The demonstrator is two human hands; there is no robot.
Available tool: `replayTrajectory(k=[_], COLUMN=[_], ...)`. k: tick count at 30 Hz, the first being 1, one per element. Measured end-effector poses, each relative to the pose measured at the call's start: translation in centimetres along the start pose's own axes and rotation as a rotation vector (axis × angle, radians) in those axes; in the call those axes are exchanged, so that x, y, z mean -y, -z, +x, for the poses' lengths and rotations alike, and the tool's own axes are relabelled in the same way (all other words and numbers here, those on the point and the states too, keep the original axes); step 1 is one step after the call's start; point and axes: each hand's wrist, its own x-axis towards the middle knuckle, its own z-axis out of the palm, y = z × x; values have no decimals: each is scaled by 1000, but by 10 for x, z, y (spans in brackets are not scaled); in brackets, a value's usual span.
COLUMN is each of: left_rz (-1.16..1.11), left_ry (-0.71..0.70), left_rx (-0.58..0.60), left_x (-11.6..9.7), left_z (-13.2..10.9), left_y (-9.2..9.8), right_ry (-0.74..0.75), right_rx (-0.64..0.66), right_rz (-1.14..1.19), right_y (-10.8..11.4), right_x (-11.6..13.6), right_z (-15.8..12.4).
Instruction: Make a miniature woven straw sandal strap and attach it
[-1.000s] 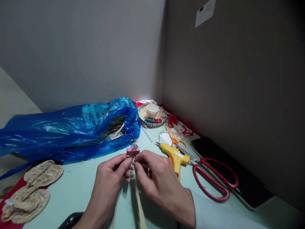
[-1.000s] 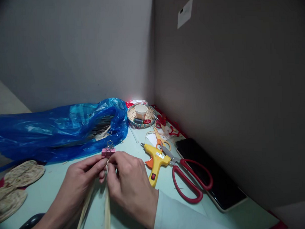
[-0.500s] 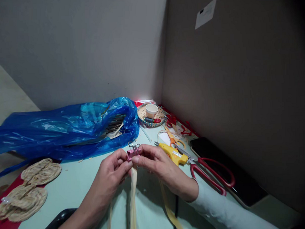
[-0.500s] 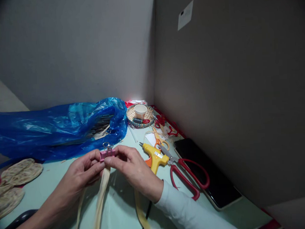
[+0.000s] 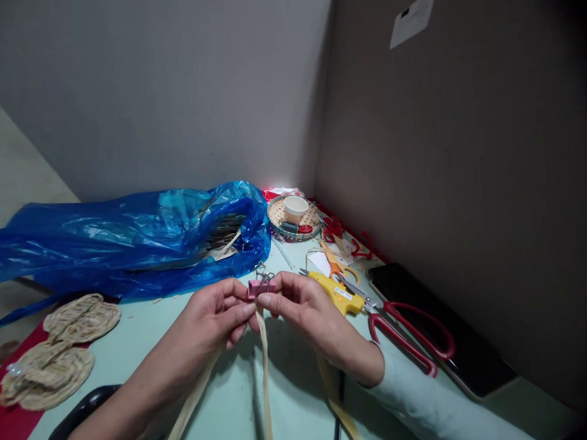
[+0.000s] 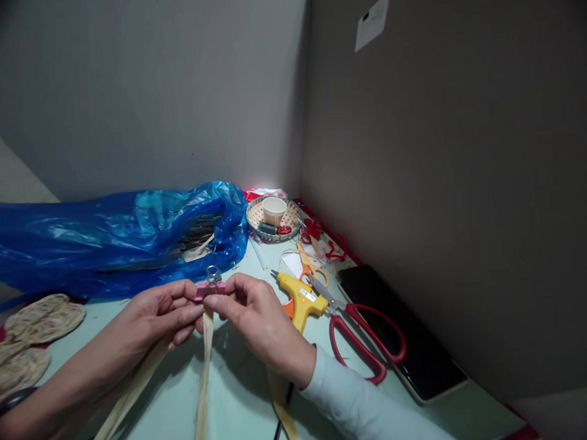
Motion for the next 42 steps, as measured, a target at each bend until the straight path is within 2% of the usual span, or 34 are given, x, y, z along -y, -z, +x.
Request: replayTrajectory(k=[4, 10, 13, 19, 23, 25, 28, 32, 34, 35, 38, 40, 42], left_rz=[73, 168, 175, 121, 141, 241, 520, 997, 1175, 1220, 1129, 918, 666], left_ry=[-53, -146, -150, -38, -22, -106, -384, -797, -940, -966, -877, -751, -575], left_rx=[-64, -282, -338, -293, -292, -335, -407, -377, -389, -393, -349, -311, -330], left_x=[5, 12, 12, 8, 7, 10, 19, 36, 43, 45, 45, 39, 31], left_z=[1, -2, -3, -5, -10, -15, -22, -26, -25, -25, -25, -26, -27], left_y=[-1, -16, -19, -19, -25, -29, -34, -35, -36, -37, -37, -33, -26], right_ry=[20, 33, 52, 59, 33, 21, -23, -28, -10, -3, 2, -11, -37], right_rx=[8, -82, -94, -192, -190, -172, -171, -211, -240, -254, -270, -245, -188], right_rz=[-126, -224, -261, -301, -170, -47, 49, 36, 28, 27, 43, 63, 89], right_y=[-3, -6, -6, -5, -3, -4, -6, -7, -5, -4, -2, -2, -4], right_x=[1, -3, -5, -7, -6, -4, -1, -2, -5, -7, -11, -10, -7], right_z=[-4, -5, -5, -2, 1, 1, -1, 0, 2, 3, 6, 6, 4])
